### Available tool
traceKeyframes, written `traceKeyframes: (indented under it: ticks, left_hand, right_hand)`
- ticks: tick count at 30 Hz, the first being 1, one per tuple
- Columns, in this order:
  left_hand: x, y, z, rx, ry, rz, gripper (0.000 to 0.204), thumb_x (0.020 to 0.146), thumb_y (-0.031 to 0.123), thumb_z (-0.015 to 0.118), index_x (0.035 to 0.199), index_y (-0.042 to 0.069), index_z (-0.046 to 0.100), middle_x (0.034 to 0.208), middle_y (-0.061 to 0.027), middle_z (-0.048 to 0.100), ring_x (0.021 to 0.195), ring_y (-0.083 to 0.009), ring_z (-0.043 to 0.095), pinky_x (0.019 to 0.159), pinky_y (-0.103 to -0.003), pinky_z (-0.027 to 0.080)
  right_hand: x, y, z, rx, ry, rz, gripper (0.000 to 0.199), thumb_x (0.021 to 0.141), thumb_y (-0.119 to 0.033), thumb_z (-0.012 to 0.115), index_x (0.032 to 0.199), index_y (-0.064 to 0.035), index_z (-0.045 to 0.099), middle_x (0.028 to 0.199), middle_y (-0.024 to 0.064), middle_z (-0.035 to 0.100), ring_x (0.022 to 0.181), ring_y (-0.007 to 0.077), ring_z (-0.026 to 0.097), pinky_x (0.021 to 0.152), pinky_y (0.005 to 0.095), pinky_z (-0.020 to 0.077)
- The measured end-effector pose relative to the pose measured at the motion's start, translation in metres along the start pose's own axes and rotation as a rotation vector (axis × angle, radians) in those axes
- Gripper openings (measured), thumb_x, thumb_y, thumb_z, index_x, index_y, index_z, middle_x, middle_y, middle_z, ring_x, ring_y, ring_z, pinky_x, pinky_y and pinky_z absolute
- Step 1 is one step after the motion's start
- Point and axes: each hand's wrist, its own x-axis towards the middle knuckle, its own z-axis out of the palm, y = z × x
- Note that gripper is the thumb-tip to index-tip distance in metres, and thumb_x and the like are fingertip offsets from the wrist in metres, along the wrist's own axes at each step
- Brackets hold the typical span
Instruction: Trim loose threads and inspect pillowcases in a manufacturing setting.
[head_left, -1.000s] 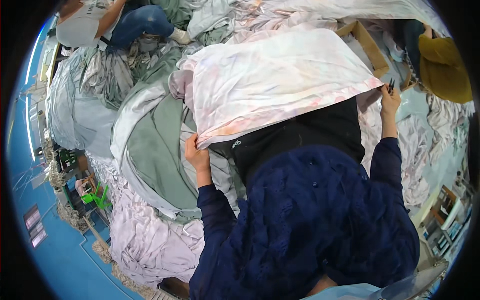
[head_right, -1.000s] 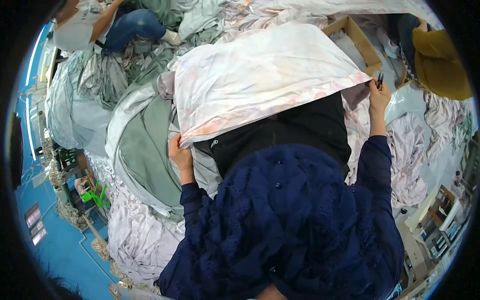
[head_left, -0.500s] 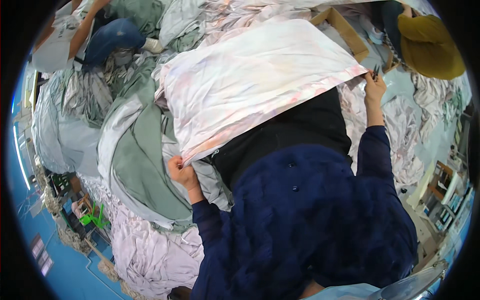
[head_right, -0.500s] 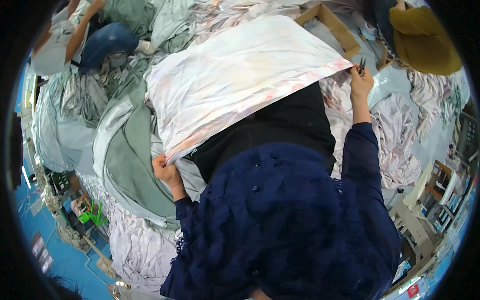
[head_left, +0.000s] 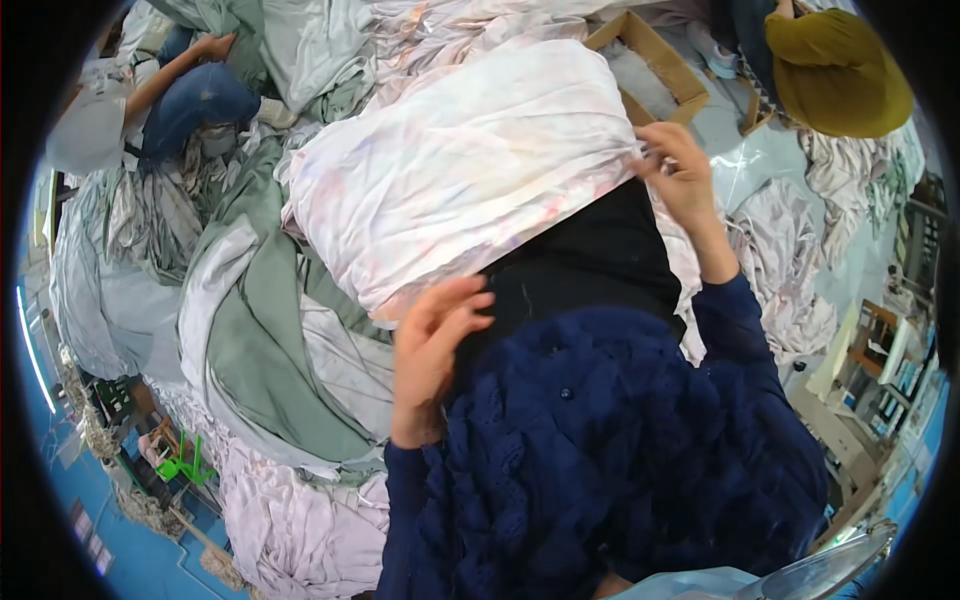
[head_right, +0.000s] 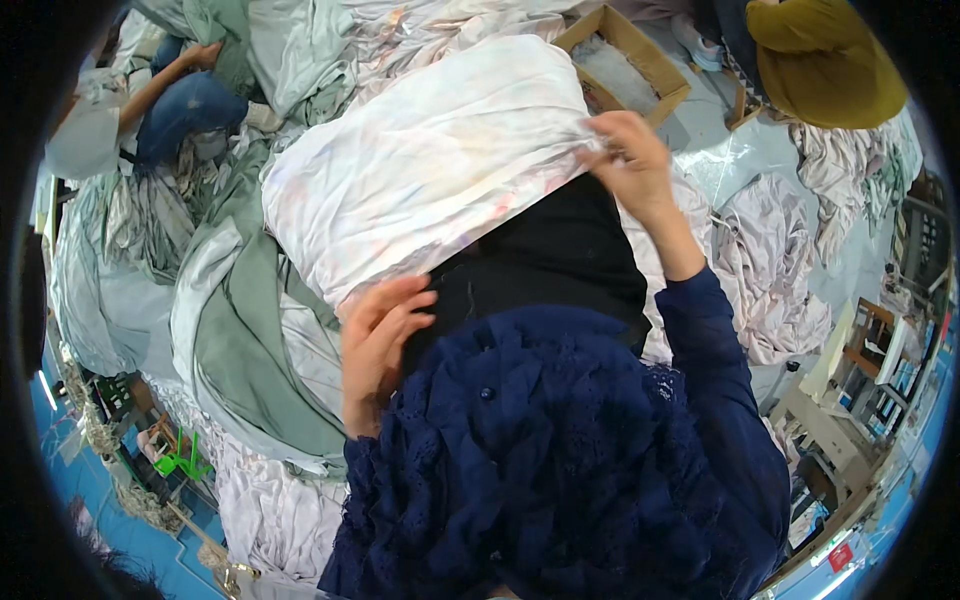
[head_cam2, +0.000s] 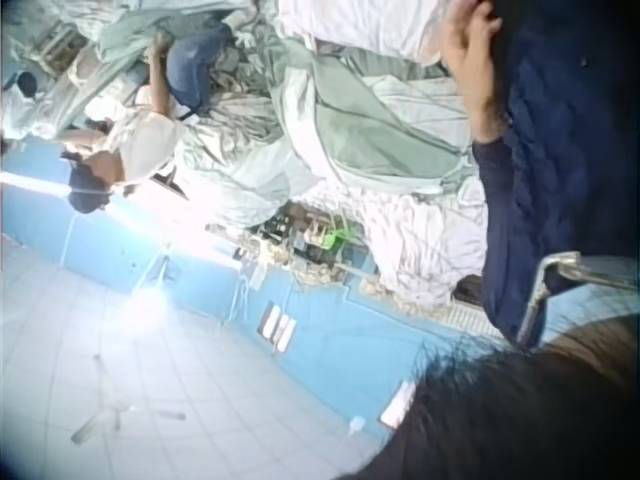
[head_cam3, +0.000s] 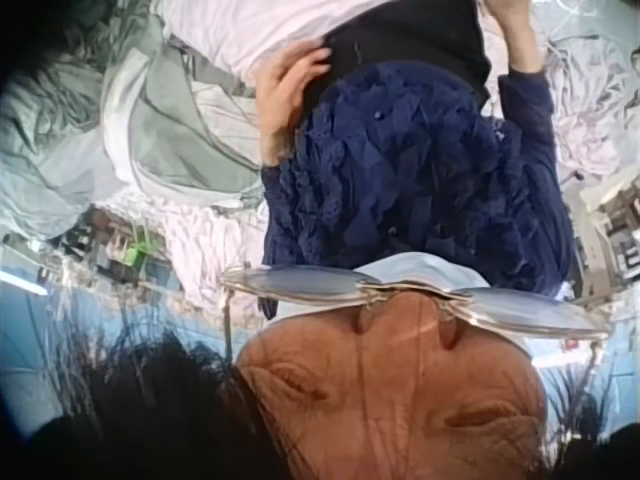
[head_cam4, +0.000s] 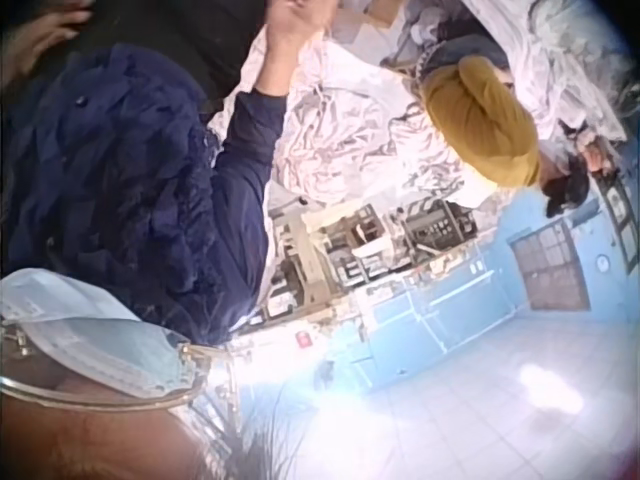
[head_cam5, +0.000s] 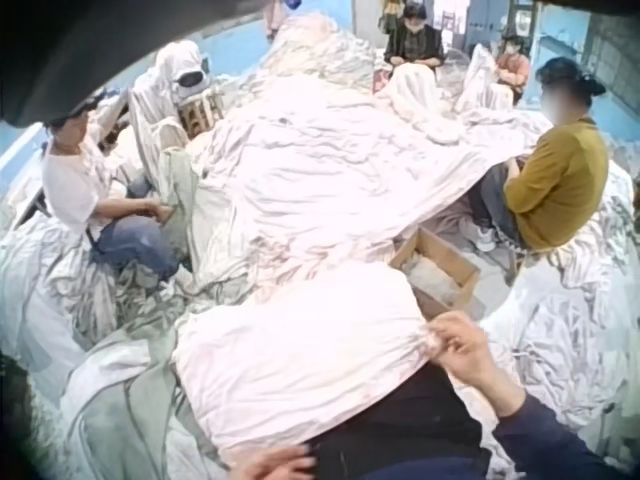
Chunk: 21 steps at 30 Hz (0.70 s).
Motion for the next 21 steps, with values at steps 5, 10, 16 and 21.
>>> traceKeyframes:
  ticks: [5, 10, 16, 21]
  left_hand:
    - [0.073, -0.015, 0.066, -0.530, -0.170, -0.504, 0.037, 0.093, 0.015, 0.062, 0.122, -0.005, 0.050, 0.112, -0.0185, 0.059, 0.097, -0.0278, 0.063, 0.081, -0.032, 0.054]
    - [0.123, -0.055, 0.079, -0.669, -0.017, -0.635, 0.030, 0.093, 0.021, 0.065, 0.111, 0.001, 0.055, 0.093, -0.0103, 0.059, 0.079, -0.0220, 0.062, 0.067, -0.029, 0.053]
    - [0.125, -0.050, 0.084, -0.608, 0.164, -0.517, 0.016, 0.091, 0.020, 0.066, 0.097, 0.007, 0.059, 0.082, -0.0035, 0.059, 0.069, -0.0161, 0.060, 0.054, -0.022, 0.045]
    - [0.125, -0.053, 0.073, -0.725, 0.191, -0.440, 0.011, 0.091, 0.012, 0.065, 0.097, 0.005, 0.058, 0.082, -0.0037, 0.059, 0.069, -0.0170, 0.060, 0.056, -0.023, 0.047]
  right_hand:
    - [0.013, -0.035, 0.033, -0.129, -0.251, -0.098, 0.037, 0.071, -0.003, 0.076, 0.107, -0.0089, 0.068, 0.093, 0.0058, 0.057, 0.075, 0.0167, 0.057, 0.063, 0.0279, 0.0457]
    - [0.009, -0.015, 0.043, -0.197, -0.283, -0.079, 0.018, 0.072, -0.008, 0.074, 0.089, -0.0071, 0.068, 0.082, 0.0044, 0.059, 0.071, 0.0243, 0.059, 0.062, 0.0330, 0.0468]
    - [0.006, -0.008, 0.031, 0.460, -0.168, 0.365, 0.010, 0.088, -0.011, 0.066, 0.082, -0.0033, 0.064, 0.075, 0.0008, 0.064, 0.062, 0.0068, 0.055, 0.052, 0.0209, 0.0379]
    - [0.011, -0.014, 0.021, 0.825, -0.138, 0.605, 0.016, 0.094, -0.015, 0.060, 0.081, -0.0059, 0.058, 0.070, 0.0003, 0.062, 0.056, 0.0024, 0.052, 0.046, 0.0180, 0.0337]
